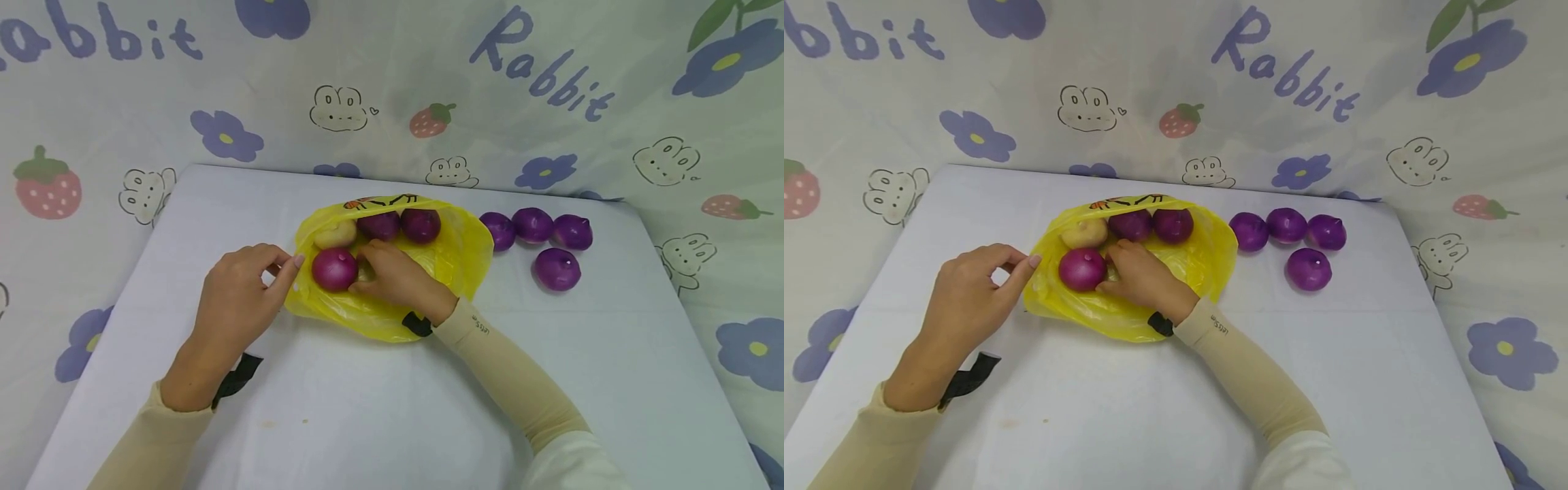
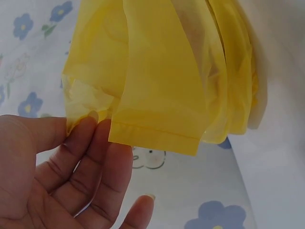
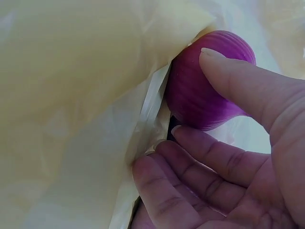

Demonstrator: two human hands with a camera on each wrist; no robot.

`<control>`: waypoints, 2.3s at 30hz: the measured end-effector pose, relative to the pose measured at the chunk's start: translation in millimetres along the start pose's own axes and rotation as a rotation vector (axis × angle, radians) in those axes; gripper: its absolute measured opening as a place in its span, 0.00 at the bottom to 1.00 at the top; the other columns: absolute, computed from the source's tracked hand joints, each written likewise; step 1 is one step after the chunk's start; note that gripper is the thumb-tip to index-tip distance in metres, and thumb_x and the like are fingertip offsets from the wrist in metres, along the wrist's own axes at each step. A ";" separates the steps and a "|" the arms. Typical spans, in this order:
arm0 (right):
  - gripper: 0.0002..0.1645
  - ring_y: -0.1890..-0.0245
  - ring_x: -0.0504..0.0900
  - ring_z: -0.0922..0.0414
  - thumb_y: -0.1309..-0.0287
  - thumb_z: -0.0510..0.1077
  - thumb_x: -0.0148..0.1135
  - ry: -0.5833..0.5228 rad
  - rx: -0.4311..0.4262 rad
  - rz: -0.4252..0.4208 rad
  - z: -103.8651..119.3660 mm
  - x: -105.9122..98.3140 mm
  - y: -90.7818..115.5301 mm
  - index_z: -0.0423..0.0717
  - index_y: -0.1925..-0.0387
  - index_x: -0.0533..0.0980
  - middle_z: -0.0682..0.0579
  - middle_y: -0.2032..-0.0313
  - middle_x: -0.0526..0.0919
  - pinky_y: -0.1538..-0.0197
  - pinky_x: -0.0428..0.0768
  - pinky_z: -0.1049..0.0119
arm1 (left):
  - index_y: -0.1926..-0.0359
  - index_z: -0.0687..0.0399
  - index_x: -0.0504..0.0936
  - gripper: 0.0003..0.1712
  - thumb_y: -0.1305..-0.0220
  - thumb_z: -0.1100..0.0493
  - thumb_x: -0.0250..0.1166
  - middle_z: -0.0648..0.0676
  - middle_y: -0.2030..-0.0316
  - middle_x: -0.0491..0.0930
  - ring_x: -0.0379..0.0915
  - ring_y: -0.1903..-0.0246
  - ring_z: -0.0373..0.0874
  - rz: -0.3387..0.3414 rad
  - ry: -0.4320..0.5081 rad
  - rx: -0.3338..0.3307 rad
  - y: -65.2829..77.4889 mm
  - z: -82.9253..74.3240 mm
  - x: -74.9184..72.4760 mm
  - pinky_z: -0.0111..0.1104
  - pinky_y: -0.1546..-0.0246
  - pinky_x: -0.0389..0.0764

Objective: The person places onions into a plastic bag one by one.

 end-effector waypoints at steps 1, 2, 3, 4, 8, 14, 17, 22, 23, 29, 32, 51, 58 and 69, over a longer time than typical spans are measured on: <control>0.27 0.52 0.75 0.56 0.38 0.55 0.76 -0.002 -0.004 0.001 -0.2 0.0 -0.2 0.45 0.45 0.78 0.51 0.53 0.79 0.44 0.76 0.64 | 0.64 0.61 0.88 0.08 0.31 0.59 0.71 0.55 0.72 0.85 0.71 0.75 0.49 0.001 0.000 -0.002 -0.1 0.4 0.2 0.43 0.71 0.73; 0.27 0.53 0.75 0.56 0.38 0.55 0.76 -0.005 -0.007 0.000 -0.4 -0.2 -0.3 0.45 0.46 0.78 0.51 0.53 0.80 0.44 0.76 0.64 | 0.64 0.61 0.88 0.08 0.31 0.59 0.71 0.55 0.71 0.85 0.71 0.75 0.49 0.002 -0.001 -0.002 -0.3 0.6 0.3 0.43 0.71 0.73; 0.27 0.53 0.75 0.56 0.38 0.55 0.76 -0.009 -0.010 0.000 -0.5 -0.4 -0.3 0.45 0.46 0.78 0.51 0.54 0.80 0.45 0.76 0.64 | 0.64 0.61 0.88 0.08 0.31 0.59 0.71 0.55 0.72 0.85 0.71 0.75 0.49 0.002 -0.001 -0.003 -0.5 0.8 0.3 0.42 0.72 0.73; 0.26 0.53 0.75 0.56 0.38 0.55 0.76 -0.013 -0.011 -0.001 -1.0 -0.5 -0.4 0.45 0.46 0.78 0.52 0.54 0.80 0.45 0.76 0.64 | 0.64 0.61 0.88 0.08 0.30 0.59 0.71 0.55 0.72 0.85 0.71 0.75 0.49 0.003 0.000 -0.005 -0.5 1.0 0.5 0.42 0.72 0.73; 0.28 0.53 0.76 0.56 0.38 0.55 0.76 -0.030 -0.001 0.006 -2.8 -0.8 0.0 0.45 0.45 0.78 0.52 0.53 0.80 0.42 0.76 0.64 | 0.64 0.61 0.88 0.08 0.30 0.59 0.71 0.55 0.72 0.84 0.71 0.76 0.49 0.005 0.007 -0.006 -0.9 0.8 0.6 0.42 0.71 0.72; 0.31 0.48 0.77 0.55 0.38 0.54 0.76 -0.014 -0.005 0.002 -2.7 -2.9 1.7 0.42 0.41 0.77 0.50 0.49 0.81 0.37 0.75 0.62 | 0.64 0.61 0.88 0.08 0.31 0.60 0.71 0.55 0.72 0.84 0.71 0.75 0.49 -0.002 0.013 -0.002 -1.3 -0.9 -0.2 0.43 0.71 0.72; 0.34 0.44 0.77 0.53 0.37 0.54 0.75 -0.012 -0.011 -0.001 -1.9 -4.2 4.6 0.40 0.37 0.76 0.48 0.45 0.81 0.33 0.73 0.61 | 0.64 0.61 0.88 0.08 0.31 0.60 0.71 0.55 0.72 0.84 0.71 0.75 0.49 -0.001 0.013 -0.006 -1.2 -1.1 -0.1 0.43 0.71 0.72; 0.40 0.39 0.76 0.52 0.37 0.54 0.75 -0.046 -0.015 -0.001 -0.1 -7.2 13.0 0.39 0.31 0.72 0.46 0.39 0.80 0.31 0.71 0.60 | 0.64 0.61 0.88 0.08 0.31 0.59 0.71 0.54 0.72 0.84 0.71 0.75 0.49 -0.001 0.016 -0.005 -1.3 -1.2 0.3 0.43 0.70 0.72; 0.41 0.38 0.76 0.52 0.37 0.55 0.75 -0.049 -0.018 -0.001 0.4 -8.0 14.8 0.40 0.30 0.71 0.46 0.38 0.79 0.31 0.71 0.59 | 0.64 0.61 0.88 0.08 0.31 0.59 0.71 0.54 0.72 0.84 0.70 0.75 0.49 -0.003 0.017 -0.003 -1.4 -1.3 0.3 0.43 0.69 0.71; 0.45 0.32 0.73 0.51 0.36 0.57 0.74 -0.045 -0.043 0.001 4.5 -14.4 26.4 0.42 0.26 0.68 0.46 0.32 0.76 0.29 0.69 0.58 | 0.64 0.61 0.88 0.08 0.31 0.60 0.72 0.54 0.72 0.84 0.70 0.76 0.49 -0.009 0.012 0.005 -1.4 -2.2 -0.8 0.42 0.71 0.72; 0.46 0.31 0.72 0.52 0.36 0.57 0.74 -0.029 -0.064 -0.006 8.0 -19.4 33.3 0.42 0.25 0.67 0.47 0.30 0.74 0.28 0.68 0.58 | 0.64 0.61 0.88 0.08 0.31 0.59 0.71 0.55 0.72 0.84 0.71 0.75 0.49 -0.005 0.004 -0.002 -0.5 -1.3 -1.8 0.42 0.71 0.72; 0.53 0.23 0.63 0.52 0.39 0.64 0.74 0.103 -0.091 -0.083 9.7 -38.1 104.4 0.47 0.22 0.64 0.48 0.24 0.65 0.29 0.70 0.53 | 0.64 0.61 0.88 0.08 0.31 0.59 0.71 0.55 0.71 0.85 0.72 0.74 0.50 0.004 0.000 -0.008 -0.4 0.4 0.5 0.43 0.71 0.73; 0.53 0.21 0.59 0.53 0.41 0.64 0.75 0.123 -0.085 -0.146 0.6 -42.4 135.1 0.46 0.23 0.66 0.50 0.23 0.65 0.30 0.71 0.50 | 0.64 0.61 0.88 0.07 0.32 0.60 0.72 0.55 0.72 0.84 0.72 0.74 0.49 -0.003 0.004 0.001 -0.2 0.2 1.3 0.43 0.70 0.73; 0.73 0.20 0.56 0.51 0.55 0.74 0.78 0.130 -0.004 -0.157 -20.8 -47.1 175.2 0.50 0.17 0.54 0.50 0.20 0.58 0.29 0.69 0.46 | 0.64 0.62 0.88 0.08 0.32 0.60 0.72 0.56 0.72 0.84 0.73 0.74 0.50 0.009 -0.003 -0.011 0.9 -0.1 1.8 0.43 0.70 0.73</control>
Point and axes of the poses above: each hand's wrist, its own y-axis away from the middle knuckle, its own x-axis out of the palm, z = x × y, the point moved 7 cm from there along -y, towards the middle knuckle
